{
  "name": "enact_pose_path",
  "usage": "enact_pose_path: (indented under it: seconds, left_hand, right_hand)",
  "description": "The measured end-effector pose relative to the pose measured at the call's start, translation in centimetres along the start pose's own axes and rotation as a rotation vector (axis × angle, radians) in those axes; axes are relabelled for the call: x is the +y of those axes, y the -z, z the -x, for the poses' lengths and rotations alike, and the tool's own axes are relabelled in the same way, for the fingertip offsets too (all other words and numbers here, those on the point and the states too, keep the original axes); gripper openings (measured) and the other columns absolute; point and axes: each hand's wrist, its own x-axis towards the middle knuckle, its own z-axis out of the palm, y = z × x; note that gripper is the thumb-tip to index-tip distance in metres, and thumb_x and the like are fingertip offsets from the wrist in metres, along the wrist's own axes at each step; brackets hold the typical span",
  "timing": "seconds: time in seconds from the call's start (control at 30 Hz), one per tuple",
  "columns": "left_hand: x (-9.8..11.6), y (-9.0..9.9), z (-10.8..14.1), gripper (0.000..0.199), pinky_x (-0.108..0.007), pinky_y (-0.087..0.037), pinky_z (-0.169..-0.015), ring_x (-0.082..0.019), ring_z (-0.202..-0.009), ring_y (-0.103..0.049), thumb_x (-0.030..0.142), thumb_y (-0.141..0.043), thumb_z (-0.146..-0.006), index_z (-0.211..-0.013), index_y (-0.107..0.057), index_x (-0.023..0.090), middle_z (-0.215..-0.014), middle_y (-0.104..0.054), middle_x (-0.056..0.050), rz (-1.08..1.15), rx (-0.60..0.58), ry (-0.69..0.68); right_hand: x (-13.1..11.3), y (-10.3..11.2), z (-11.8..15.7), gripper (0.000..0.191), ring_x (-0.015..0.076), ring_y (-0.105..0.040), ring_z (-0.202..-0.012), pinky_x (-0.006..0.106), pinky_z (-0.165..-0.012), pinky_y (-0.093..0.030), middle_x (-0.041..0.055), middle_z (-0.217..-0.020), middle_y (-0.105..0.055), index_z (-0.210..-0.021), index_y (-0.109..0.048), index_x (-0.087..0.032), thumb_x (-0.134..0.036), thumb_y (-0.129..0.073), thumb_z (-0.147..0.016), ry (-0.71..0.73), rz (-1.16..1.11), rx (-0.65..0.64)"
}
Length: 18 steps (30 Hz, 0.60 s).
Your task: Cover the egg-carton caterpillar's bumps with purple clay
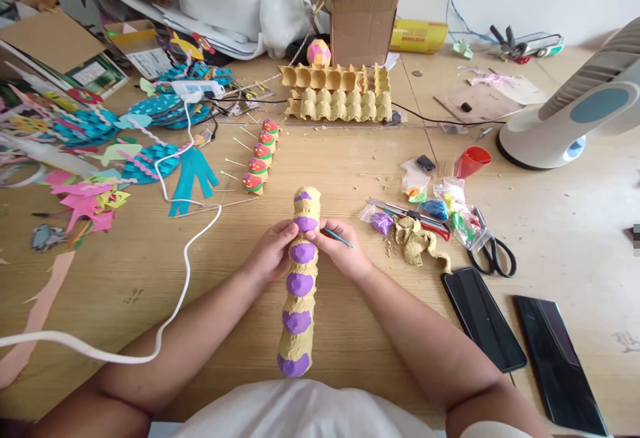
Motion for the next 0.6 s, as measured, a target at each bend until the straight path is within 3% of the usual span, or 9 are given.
enact_pose_path:
  seconds: [0.17,0.37,0.6]
  left_hand:
    - [0.15,-0.02,-0.07,0.044,-0.029,-0.058,-0.074,-0.018,-0.073,-0.073,0.054,-0.094,-0.073,-0.091,-0.085,0.015,-0.076,-0.079,-0.006,-0.004,-0.02,-0.025]
    - [-0.03,0.5,-0.28,0.036,-0.032,-0.059,-0.09,-0.021,-0.093,-0.079,0.042,-0.097,-0.071,-0.097,-0.086,0.019,-0.098,-0.085,-0.008,-0.068,-0.031,-0.046]
    - [-0.07,0.7,-0.56,0.036,-0.036,-0.059,-0.088,-0.023,-0.085,-0.078,0.041,-0.1,-0.063,-0.087,-0.085,0.017,-0.09,-0.084,-0.009,-0.115,0.053,-0.054]
  right_hand:
    - [0.15,0.15,-0.04,0.029,0.0137,-0.063,-0.072,0.028,-0.073,-0.052,-0.0004,-0.08,-0.077,-0.081,-0.081,-0.022,-0.046,-0.095,-0.074,-0.029,-0.071,0.024]
    - [-0.44,0.08,0.02,0.034,0.013,-0.062,-0.066,0.027,-0.067,-0.051,-0.0008,-0.072,-0.074,-0.075,-0.079,-0.021,-0.048,-0.098,-0.069,-0.079,-0.155,0.052]
    - [-0.02,0.42,-0.07,0.032,0.0126,-0.063,-0.07,0.026,-0.07,-0.05,-0.0005,-0.077,-0.076,-0.077,-0.08,-0.021,-0.046,-0.098,-0.07,-0.078,-0.107,0.034]
